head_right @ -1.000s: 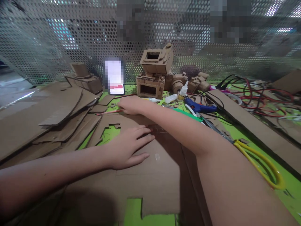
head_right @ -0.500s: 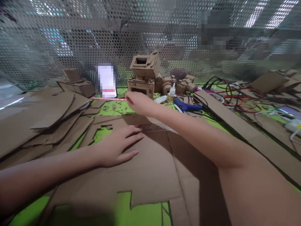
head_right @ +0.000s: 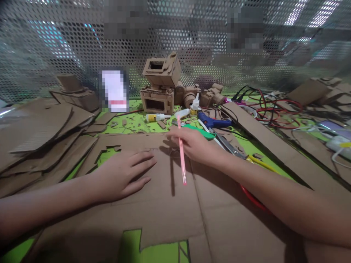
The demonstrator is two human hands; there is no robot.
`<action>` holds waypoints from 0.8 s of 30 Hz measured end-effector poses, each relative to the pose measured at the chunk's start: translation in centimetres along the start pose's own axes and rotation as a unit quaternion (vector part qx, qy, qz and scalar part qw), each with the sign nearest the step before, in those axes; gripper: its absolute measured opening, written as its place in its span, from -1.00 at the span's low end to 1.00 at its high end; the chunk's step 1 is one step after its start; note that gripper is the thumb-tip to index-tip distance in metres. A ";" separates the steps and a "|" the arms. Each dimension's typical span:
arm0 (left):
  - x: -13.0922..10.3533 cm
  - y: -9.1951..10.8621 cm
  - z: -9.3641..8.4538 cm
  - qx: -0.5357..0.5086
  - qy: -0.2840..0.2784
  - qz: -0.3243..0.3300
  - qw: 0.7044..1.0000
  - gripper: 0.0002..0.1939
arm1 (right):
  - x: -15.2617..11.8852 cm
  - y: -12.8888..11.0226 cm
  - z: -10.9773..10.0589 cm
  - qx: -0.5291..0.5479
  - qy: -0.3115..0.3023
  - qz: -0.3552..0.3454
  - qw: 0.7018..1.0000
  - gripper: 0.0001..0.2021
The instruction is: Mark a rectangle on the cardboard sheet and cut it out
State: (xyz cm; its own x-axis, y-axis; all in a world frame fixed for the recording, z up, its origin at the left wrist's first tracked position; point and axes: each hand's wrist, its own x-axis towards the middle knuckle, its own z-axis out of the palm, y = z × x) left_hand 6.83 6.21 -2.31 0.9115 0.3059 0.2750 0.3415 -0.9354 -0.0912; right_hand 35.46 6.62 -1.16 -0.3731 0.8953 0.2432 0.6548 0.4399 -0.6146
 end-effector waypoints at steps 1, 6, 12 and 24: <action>0.0 0.0 0.0 0.004 0.008 0.003 1.000 -0.51 | -0.3 0.1 0.3 -0.033 -0.043 -0.017 0.998 -0.71; 0.0 0.1 0.0 0.028 0.047 0.017 0.998 -0.52 | -1.0 1.0 1.3 -0.105 -0.093 -0.114 0.983 -0.74; -0.1 0.4 -0.1 0.037 0.046 0.013 0.998 -0.50 | -1.4 1.1 0.6 -0.155 -0.031 -0.146 0.977 -0.77; 0.3 0.9 -0.6 0.015 0.024 -0.035 0.999 -0.56 | -1.5 0.8 0.2 -0.185 0.002 -0.175 0.967 -0.83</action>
State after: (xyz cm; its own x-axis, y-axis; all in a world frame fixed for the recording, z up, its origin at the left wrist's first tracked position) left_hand 7.33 5.38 -1.77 0.8731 0.3612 0.3275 0.4117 -0.9060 -0.0984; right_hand 36.41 5.59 -2.12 -0.6129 0.6867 0.3909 0.6790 0.7107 -0.1840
